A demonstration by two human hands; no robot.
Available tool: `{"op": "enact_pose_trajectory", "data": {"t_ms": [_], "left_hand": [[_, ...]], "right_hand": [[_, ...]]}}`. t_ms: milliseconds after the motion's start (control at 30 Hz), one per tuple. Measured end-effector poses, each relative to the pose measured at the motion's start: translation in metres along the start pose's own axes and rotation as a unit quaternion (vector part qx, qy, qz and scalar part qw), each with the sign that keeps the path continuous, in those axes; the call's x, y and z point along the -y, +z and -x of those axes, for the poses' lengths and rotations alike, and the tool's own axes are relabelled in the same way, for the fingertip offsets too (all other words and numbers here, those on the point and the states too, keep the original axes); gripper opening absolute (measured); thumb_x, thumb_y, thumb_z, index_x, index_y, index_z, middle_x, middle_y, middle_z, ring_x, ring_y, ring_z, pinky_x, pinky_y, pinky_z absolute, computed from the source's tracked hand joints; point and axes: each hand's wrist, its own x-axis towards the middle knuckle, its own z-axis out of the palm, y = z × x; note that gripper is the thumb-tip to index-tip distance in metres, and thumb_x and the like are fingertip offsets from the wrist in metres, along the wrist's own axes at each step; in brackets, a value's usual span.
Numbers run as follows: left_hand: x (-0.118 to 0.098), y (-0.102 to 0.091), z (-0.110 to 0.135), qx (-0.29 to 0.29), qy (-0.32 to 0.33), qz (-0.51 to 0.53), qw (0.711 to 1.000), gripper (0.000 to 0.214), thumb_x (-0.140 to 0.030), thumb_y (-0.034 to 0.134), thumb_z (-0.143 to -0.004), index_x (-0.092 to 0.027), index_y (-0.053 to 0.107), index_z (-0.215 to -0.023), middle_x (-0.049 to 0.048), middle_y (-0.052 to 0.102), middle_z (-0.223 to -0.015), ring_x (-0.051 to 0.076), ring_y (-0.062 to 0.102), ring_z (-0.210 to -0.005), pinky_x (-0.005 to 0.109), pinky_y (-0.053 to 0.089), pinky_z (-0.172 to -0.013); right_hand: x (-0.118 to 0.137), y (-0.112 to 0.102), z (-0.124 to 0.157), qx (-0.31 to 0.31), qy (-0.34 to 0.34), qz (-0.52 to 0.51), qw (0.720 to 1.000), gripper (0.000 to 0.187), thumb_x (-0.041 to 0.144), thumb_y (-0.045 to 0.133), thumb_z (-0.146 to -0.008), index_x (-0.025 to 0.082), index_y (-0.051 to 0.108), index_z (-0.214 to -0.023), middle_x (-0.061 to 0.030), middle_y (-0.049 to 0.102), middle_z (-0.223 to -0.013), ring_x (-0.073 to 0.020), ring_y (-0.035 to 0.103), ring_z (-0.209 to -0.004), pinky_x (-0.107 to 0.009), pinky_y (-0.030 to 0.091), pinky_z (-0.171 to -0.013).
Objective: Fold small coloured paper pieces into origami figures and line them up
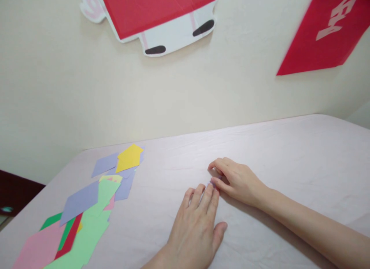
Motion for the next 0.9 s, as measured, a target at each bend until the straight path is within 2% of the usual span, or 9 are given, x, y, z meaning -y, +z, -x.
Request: {"op": "enact_pose_trajectory", "data": {"t_ms": [167, 300, 367, 467, 633, 767, 867, 900], "left_hand": [[-0.001, 0.001, 0.003, -0.036, -0.008, -0.022, 0.999, 0.057, -0.050, 0.048, -0.094, -0.016, 0.050, -0.140, 0.0090, 0.058, -0.138, 0.029, 0.053, -0.122, 0.043, 0.035, -0.103], [-0.003, -0.003, 0.006, -0.071, 0.016, -0.066, 0.995, 0.056, -0.047, 0.046, -0.095, -0.008, 0.054, -0.135, 0.0097, 0.065, -0.130, 0.028, 0.058, -0.114, 0.041, 0.036, -0.100], [-0.004, -0.004, 0.008, -0.087, 0.020, -0.087, 0.992, 0.054, -0.045, 0.043, -0.096, -0.005, 0.059, -0.128, 0.0105, 0.068, -0.124, 0.028, 0.059, -0.111, 0.041, 0.037, -0.099], [-0.004, -0.005, 0.011, -0.097, 0.018, -0.111, 0.989, 0.051, -0.042, 0.041, -0.096, -0.004, 0.065, -0.119, 0.0113, 0.071, -0.118, 0.028, 0.061, -0.107, 0.040, 0.038, -0.097], [-0.004, -0.006, 0.012, -0.091, 0.018, -0.124, 0.988, 0.052, -0.044, 0.041, -0.096, -0.005, 0.066, -0.119, 0.0116, 0.071, -0.118, 0.028, 0.062, -0.108, 0.040, 0.041, -0.095], [-0.002, -0.009, 0.012, -0.071, 0.019, -0.121, 0.990, 0.054, -0.049, 0.043, -0.094, -0.007, 0.065, -0.121, 0.0112, 0.070, -0.120, 0.028, 0.062, -0.110, 0.039, 0.044, -0.095], [-0.002, -0.009, 0.011, -0.061, 0.015, -0.119, 0.991, 0.056, -0.050, 0.044, -0.093, -0.006, 0.066, -0.120, 0.0125, 0.070, -0.120, 0.028, 0.063, -0.108, 0.039, 0.046, -0.094], [-0.003, -0.008, 0.011, -0.060, 0.016, -0.120, 0.991, 0.057, -0.050, 0.044, -0.093, -0.006, 0.066, -0.120, 0.0129, 0.070, -0.120, 0.029, 0.063, -0.108, 0.040, 0.046, -0.094]], "right_hand": [[0.003, 0.004, 0.002, -0.025, -0.030, 0.012, 0.999, 0.023, 0.016, 0.056, -0.087, 0.018, 0.062, -0.109, -0.0107, 0.060, -0.107, -0.0262, 0.052, -0.101, -0.040, 0.042, -0.090], [0.000, 0.007, 0.002, -0.026, -0.030, 0.031, 0.999, 0.031, 0.018, 0.054, -0.089, 0.020, 0.061, -0.119, -0.0138, 0.049, -0.137, -0.0315, 0.041, -0.125, -0.048, 0.037, -0.100], [-0.001, 0.007, 0.002, -0.021, -0.029, 0.047, 0.998, 0.034, 0.020, 0.053, -0.090, 0.021, 0.059, -0.124, -0.0145, 0.043, -0.145, -0.0333, 0.035, -0.132, -0.051, 0.035, -0.103], [-0.002, 0.010, 0.003, -0.020, -0.033, 0.064, 0.997, 0.036, 0.020, 0.049, -0.092, 0.022, 0.058, -0.128, -0.0146, 0.042, -0.147, -0.0332, 0.034, -0.134, -0.052, 0.036, -0.103], [-0.013, 0.014, 0.004, -0.045, -0.014, 0.088, 0.995, 0.042, 0.011, 0.038, -0.094, 0.019, 0.056, -0.131, -0.0158, 0.045, -0.146, -0.0328, 0.037, -0.134, -0.051, 0.038, -0.101], [-0.019, 0.010, 0.003, -0.094, -0.016, 0.021, 0.995, 0.038, 0.015, 0.034, -0.098, 0.020, 0.056, -0.128, -0.0143, 0.053, -0.140, -0.0281, 0.044, -0.131, -0.050, 0.039, -0.101], [-0.011, 0.008, 0.003, -0.147, -0.039, -0.034, 0.988, 0.035, 0.019, 0.031, -0.100, 0.020, 0.055, -0.126, -0.0134, 0.059, -0.134, -0.0239, 0.049, -0.128, -0.047, 0.039, -0.103], [-0.005, 0.010, 0.004, -0.145, -0.054, -0.027, 0.988, 0.034, 0.020, 0.033, -0.100, 0.020, 0.054, -0.126, -0.0139, 0.058, -0.135, -0.0247, 0.048, -0.129, -0.047, 0.038, -0.103]]}}
